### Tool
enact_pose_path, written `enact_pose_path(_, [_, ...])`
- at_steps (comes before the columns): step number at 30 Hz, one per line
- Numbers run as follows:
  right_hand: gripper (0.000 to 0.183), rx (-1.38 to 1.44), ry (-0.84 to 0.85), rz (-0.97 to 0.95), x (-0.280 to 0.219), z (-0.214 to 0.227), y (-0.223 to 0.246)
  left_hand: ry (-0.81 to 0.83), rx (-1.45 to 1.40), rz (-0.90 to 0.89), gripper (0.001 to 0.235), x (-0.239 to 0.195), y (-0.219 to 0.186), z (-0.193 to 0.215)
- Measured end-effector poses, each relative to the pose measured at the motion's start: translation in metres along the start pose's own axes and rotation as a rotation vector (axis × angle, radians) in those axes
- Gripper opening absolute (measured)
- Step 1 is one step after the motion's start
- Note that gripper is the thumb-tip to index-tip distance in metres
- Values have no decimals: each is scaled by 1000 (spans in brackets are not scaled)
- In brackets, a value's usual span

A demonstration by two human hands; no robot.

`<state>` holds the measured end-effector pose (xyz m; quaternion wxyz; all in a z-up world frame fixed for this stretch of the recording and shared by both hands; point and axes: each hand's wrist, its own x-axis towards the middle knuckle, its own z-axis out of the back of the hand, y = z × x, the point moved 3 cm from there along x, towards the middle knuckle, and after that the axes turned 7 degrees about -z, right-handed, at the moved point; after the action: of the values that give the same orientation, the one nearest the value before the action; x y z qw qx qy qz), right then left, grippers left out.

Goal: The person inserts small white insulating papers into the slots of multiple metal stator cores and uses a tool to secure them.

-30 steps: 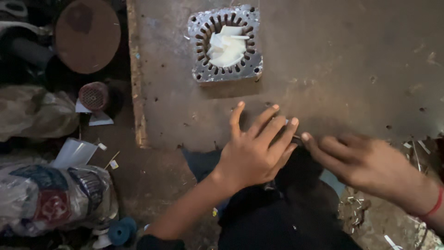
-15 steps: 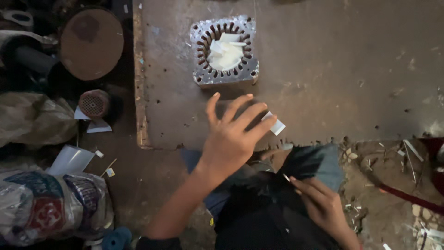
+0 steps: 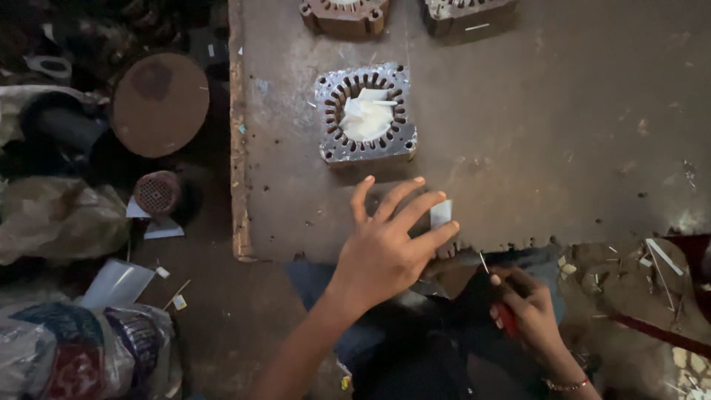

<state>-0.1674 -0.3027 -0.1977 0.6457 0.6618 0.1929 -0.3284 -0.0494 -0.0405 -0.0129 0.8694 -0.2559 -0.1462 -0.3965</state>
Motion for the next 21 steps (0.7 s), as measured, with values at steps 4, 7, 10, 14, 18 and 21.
enact_pose_path(4, [27,18,34,-23,0,-3,-11,-4,33,27,23,-1,4,1])
enact_pose_path(7, [26,-66,23,-83,-4,-8,-16,-15,-23,59,31,3,2,2])
enact_pose_path(10, [20,-225,85,75,-11,-16,3,-1,-56,41,29,9,2,4])
enact_pose_path(14, [21,-423,270,715,-53,-28,53,52,-80,19,29,6,5,2])
enact_pose_path(18, [29,-538,220,1005,-86,-32,111,29,-10,0,29,0,4,-2])
enact_pose_path(21, [41,-724,-6,1067,-95,-31,156,32,22,-61,31,0,1,-3])
